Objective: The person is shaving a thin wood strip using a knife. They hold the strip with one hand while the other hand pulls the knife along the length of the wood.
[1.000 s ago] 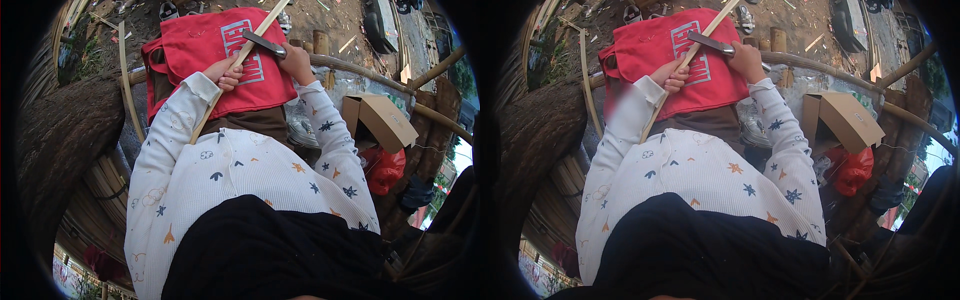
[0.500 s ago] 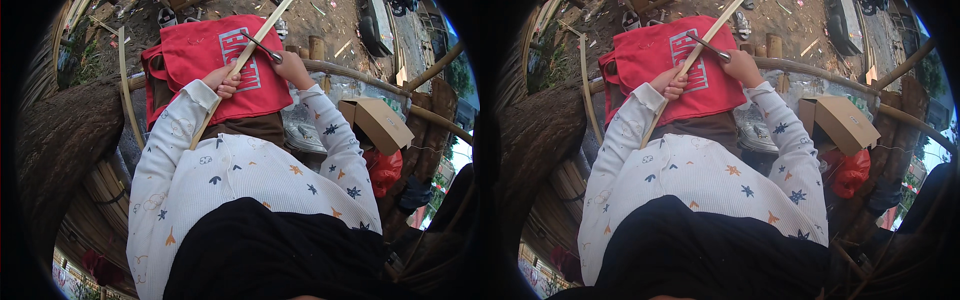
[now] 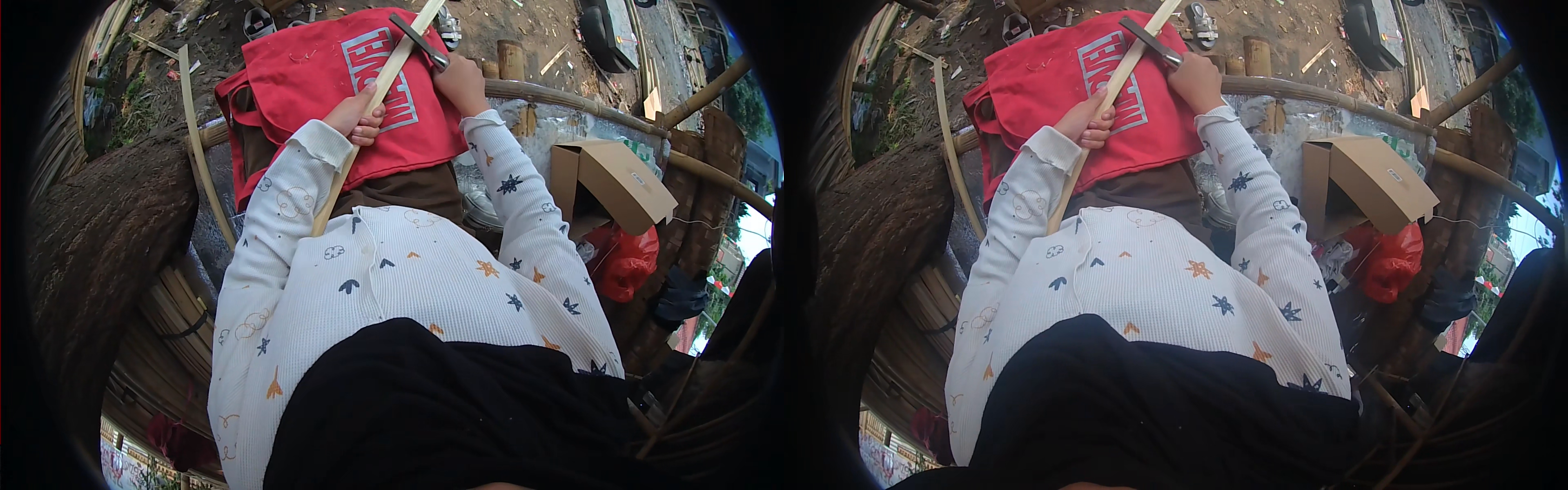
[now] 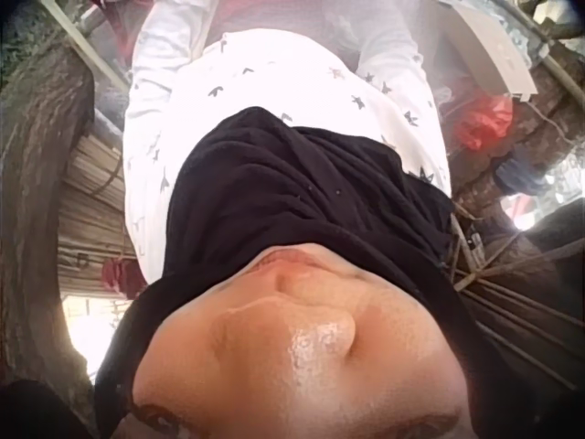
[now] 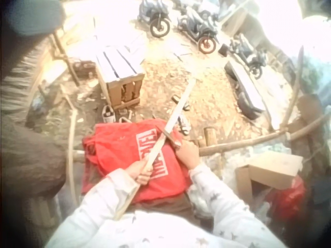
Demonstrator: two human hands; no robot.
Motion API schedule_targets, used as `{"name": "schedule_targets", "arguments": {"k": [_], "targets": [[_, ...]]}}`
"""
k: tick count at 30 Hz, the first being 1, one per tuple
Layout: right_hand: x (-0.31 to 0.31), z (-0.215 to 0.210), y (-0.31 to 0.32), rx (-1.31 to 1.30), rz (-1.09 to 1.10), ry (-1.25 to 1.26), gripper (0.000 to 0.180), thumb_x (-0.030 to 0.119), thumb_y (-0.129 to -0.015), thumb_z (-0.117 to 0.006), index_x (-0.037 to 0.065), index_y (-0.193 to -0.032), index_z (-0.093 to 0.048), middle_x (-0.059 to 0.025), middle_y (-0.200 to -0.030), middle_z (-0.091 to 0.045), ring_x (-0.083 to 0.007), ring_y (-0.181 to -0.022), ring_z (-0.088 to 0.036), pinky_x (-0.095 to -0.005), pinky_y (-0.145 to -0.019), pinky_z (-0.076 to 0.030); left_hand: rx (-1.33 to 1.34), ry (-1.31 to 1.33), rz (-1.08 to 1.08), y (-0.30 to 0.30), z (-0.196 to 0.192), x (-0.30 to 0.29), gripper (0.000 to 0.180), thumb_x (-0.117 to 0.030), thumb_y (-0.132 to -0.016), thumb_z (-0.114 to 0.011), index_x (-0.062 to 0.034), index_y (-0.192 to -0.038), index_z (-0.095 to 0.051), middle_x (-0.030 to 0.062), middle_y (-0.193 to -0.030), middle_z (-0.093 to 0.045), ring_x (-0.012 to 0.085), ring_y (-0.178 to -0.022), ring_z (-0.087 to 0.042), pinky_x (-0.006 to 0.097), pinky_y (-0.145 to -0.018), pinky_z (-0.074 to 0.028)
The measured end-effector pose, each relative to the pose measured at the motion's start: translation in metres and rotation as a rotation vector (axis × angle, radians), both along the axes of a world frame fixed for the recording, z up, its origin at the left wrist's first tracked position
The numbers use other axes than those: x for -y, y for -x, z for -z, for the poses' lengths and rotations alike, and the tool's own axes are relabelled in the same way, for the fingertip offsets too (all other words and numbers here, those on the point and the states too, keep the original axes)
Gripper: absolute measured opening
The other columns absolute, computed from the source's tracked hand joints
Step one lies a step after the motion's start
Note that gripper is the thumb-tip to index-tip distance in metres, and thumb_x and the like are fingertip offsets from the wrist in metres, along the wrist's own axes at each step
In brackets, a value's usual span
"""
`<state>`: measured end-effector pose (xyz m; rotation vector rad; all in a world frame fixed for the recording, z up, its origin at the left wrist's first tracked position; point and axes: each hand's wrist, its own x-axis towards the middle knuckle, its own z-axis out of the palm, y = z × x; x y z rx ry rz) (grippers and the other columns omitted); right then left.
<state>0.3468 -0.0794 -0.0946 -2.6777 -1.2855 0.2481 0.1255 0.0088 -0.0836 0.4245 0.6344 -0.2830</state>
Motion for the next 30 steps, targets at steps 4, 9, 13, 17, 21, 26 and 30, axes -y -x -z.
{"name": "schedule_targets", "arguments": {"k": [4,9,13,17,21,26,30], "targets": [[-0.04,-0.013,-0.055,-0.089,0.375,0.032,0.034,0.03,-0.072,-0.057,0.003,-0.091,-0.067,-0.0263,-0.091,-0.062,-0.0364,-0.09,-0.061,-0.045,-0.077,-0.049,0.009,0.026,0.001,0.003,-0.004,0.008,0.048,-0.054,-0.093,-0.031,-0.0117,-0.071,-0.036,-0.0063,-0.049,-0.025,0.0033,-0.033,-0.021,0.019,-0.03,-0.02],[-0.058,0.007,-0.085,-0.093,0.272,0.036,0.033,0.028,-0.071,-0.058,0.001,-0.088,-0.067,-0.0237,-0.088,-0.064,-0.0372,-0.088,-0.062,-0.0421,-0.077,-0.05,0.043,0.039,0.003,-0.001,0.002,0.006,0.05,-0.056,-0.093,-0.028,-0.0118,-0.071,-0.036,-0.0061,-0.05,-0.024,0.0049,-0.035,-0.022,0.02,-0.032,-0.022],[-0.033,-0.001,-0.052,-0.235,0.135,0.06,0.034,0.028,-0.07,-0.058,-0.001,-0.086,-0.065,-0.0251,-0.083,-0.063,-0.0397,-0.085,-0.061,-0.0439,-0.077,-0.048,0.0,0.086,-0.003,0.006,0.004,0.008,0.051,-0.057,-0.092,-0.03,-0.0119,-0.07,-0.037,-0.0064,-0.05,-0.023,0.0044,-0.035,-0.022,0.02,-0.032,-0.022],[0.018,-0.026,-0.01,-0.28,-0.057,0.077,0.031,0.028,-0.073,-0.058,-0.001,-0.081,-0.063,-0.0244,-0.079,-0.063,-0.0407,-0.078,-0.061,-0.0456,-0.073,-0.048,-0.138,-0.076,-0.003,0.001,-0.023,0.011,0.052,-0.056,-0.091,-0.033,-0.0095,-0.069,-0.04,-0.005,-0.05,-0.027,0.0053,-0.035,-0.026,0.02,-0.032,-0.023],[0.026,-0.034,-0.002,-0.104,-0.031,0.107,0.026,0.027,-0.076,-0.057,0.001,-0.078,-0.062,-0.0224,-0.076,-0.063,-0.0398,-0.074,-0.062,-0.0476,-0.068,-0.049,-0.304,-0.42,-0.006,-0.007,-0.029,0.022,0.054,-0.051,-0.093,-0.034,-0.0052,-0.066,-0.043,-0.001,-0.048,-0.034,0.0084,-0.033,-0.032,0.023,-0.03,-0.026],[0.01,-0.015,-0.008,-0.045,0.026,0.117,0.027,0.028,-0.076,-0.057,0.003,-0.082,-0.064,-0.0212,-0.076,-0.063,-0.0389,-0.074,-0.063,-0.0468,-0.069,-0.05,-0.356,-0.533,-0.013,-0.015,-0.027,0.026,0.056,-0.049,-0.094,-0.033,-0.0035,-0.063,-0.045,0.0026,-0.048,-0.038,0.0112,-0.032,-0.035,0.027,-0.029,-0.028],[-0.013,0.005,-0.026,0.004,0.062,0.084,0.027,0.027,-0.074,-0.057,0.003,-0.083,-0.066,-0.0209,-0.081,-0.065,-0.0382,-0.078,-0.063,-0.0445,-0.071,-0.051,-0.365,-0.543,-0.065,-0.016,-0.025,0.026,0.054,-0.052,-0.092,-0.037,-0.0063,-0.065,-0.044,-0.0015,-0.047,-0.033,0.008,-0.031,-0.031,0.024,-0.029,-0.025]]}}
